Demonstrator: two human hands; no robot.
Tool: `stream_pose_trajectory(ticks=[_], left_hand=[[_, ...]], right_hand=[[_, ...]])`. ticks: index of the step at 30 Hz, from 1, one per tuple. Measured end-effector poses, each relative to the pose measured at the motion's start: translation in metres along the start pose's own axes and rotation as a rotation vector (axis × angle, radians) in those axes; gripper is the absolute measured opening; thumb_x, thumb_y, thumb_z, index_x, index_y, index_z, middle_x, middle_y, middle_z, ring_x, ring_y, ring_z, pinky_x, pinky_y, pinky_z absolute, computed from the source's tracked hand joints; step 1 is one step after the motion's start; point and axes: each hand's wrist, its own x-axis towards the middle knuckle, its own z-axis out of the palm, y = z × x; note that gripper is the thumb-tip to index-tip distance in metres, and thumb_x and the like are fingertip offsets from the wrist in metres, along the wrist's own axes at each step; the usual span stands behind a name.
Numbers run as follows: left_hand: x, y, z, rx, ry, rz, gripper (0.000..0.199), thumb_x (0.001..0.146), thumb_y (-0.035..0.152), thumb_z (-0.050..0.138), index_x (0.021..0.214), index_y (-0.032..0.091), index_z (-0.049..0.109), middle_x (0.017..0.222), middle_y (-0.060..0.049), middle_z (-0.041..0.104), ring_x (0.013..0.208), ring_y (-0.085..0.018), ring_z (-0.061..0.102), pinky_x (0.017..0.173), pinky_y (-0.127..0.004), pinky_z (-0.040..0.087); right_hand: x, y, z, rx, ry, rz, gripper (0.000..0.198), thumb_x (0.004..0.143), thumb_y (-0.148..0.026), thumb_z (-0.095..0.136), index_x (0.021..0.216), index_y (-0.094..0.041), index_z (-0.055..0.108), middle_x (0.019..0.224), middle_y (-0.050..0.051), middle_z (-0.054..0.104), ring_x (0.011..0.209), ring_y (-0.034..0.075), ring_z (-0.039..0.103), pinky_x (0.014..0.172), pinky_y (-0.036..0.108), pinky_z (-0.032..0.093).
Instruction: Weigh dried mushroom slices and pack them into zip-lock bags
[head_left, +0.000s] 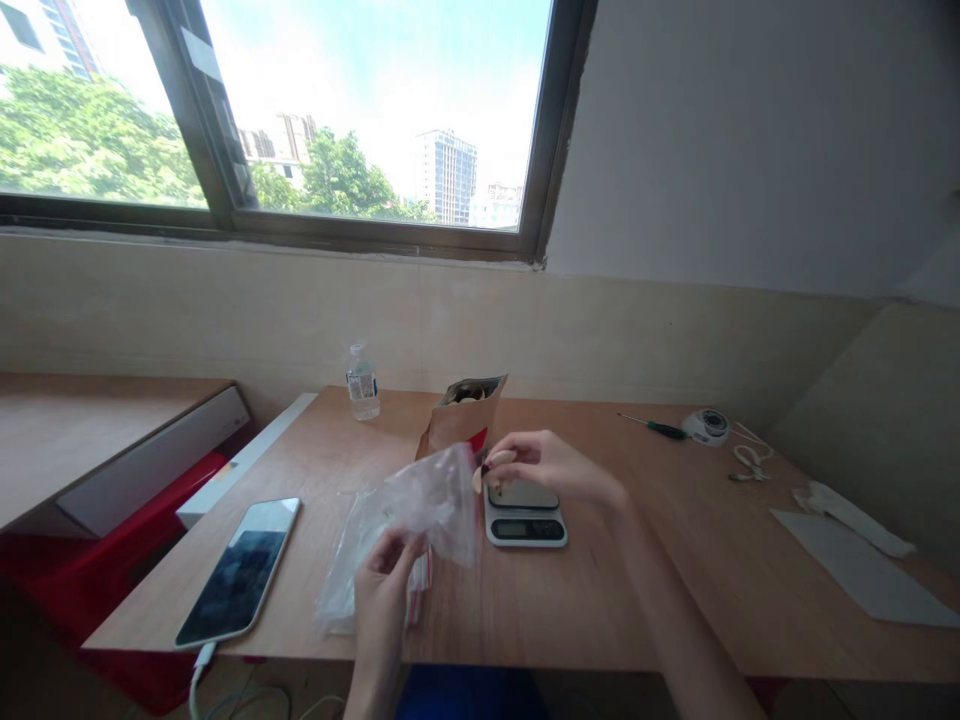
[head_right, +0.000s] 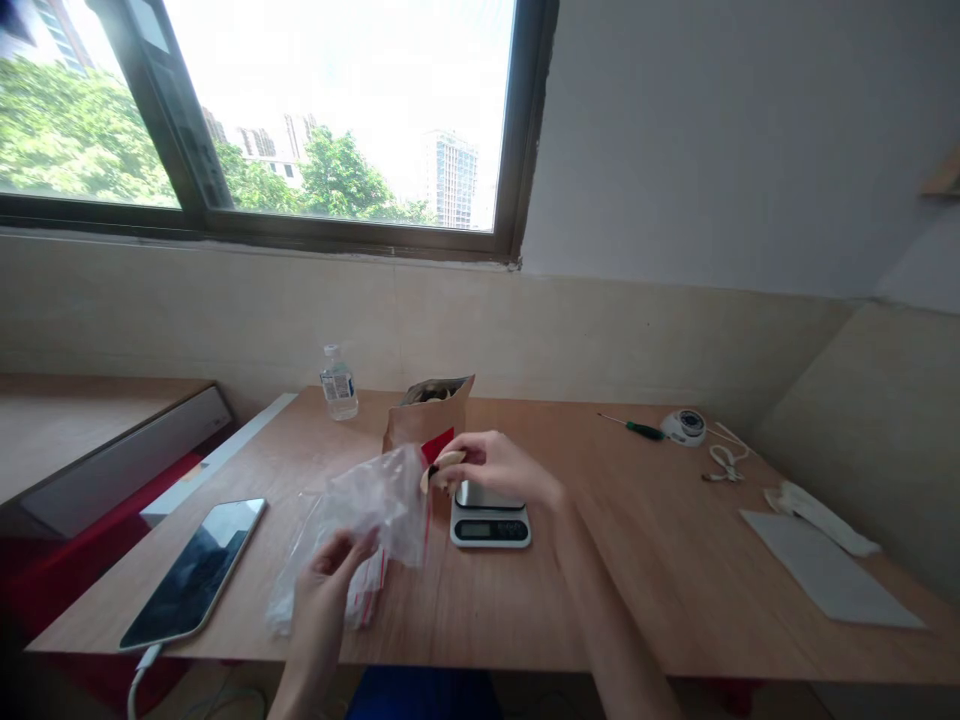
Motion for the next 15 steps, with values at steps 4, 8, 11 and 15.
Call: stream_pose_trajectory(ticks=[4, 8, 11, 15], left_hand=[[0.009, -0.002, -0.015, -0.076, 0.182, -0.024, 0.044, 0.062, 0.043, 0.075, 0.095, 0.015, 0.068, 0.089, -0.004, 0.069, 0.077, -0.017, 0.062, 0.072, -0.027, 0.048], [0.01, -0.005, -0.018, -0.128, 0.222, -0.051, 0.048, 0.063, 0.044, 0.074, 0.1, 0.015, 0.066, 0.091, -0.004, 0.068, 0.076, -0.016, 0.062, 0.072, -0.027, 0.048], [0.009, -0.003, -0.019, -0.145, 0.223, -0.057, 0.047, 0.063, 0.044, 0.074, 0.099, 0.015, 0.066, 0.088, -0.003, 0.068, 0.076, -0.016, 0.061, 0.072, -0.026, 0.047], [0.009, 0.001, -0.021, -0.13, 0.188, -0.033, 0.043, 0.064, 0.043, 0.074, 0.095, 0.015, 0.067, 0.085, -0.002, 0.067, 0.074, -0.015, 0.06, 0.07, -0.025, 0.047]], right_hand=[[0.025, -0.027, -0.022, -0.048, 0.483, -0.383, 0.023, 0.081, -0.038, 0.063, 0.096, -0.02, 0.063, 0.098, 0.004, 0.068, 0.089, 0.016, 0.064, 0.082, 0.03, 0.049], [0.061, -0.017, -0.018, -0.316, 0.571, -0.547, 0.022, 0.091, -0.038, 0.049, 0.1, -0.022, 0.06, 0.102, 0.005, 0.065, 0.098, 0.017, 0.061, 0.091, 0.035, 0.045], [0.072, 0.008, -0.008, -0.695, 0.307, -0.386, 0.03, 0.089, -0.047, 0.049, 0.097, -0.022, 0.065, 0.116, 0.009, 0.06, 0.116, 0.024, 0.05, 0.101, 0.046, 0.035], [0.059, 0.019, 0.0, -0.797, 0.508, -0.306, 0.042, 0.093, -0.051, 0.034, 0.108, -0.023, 0.063, 0.137, 0.011, 0.043, 0.13, 0.026, 0.036, 0.107, 0.049, 0.025]])
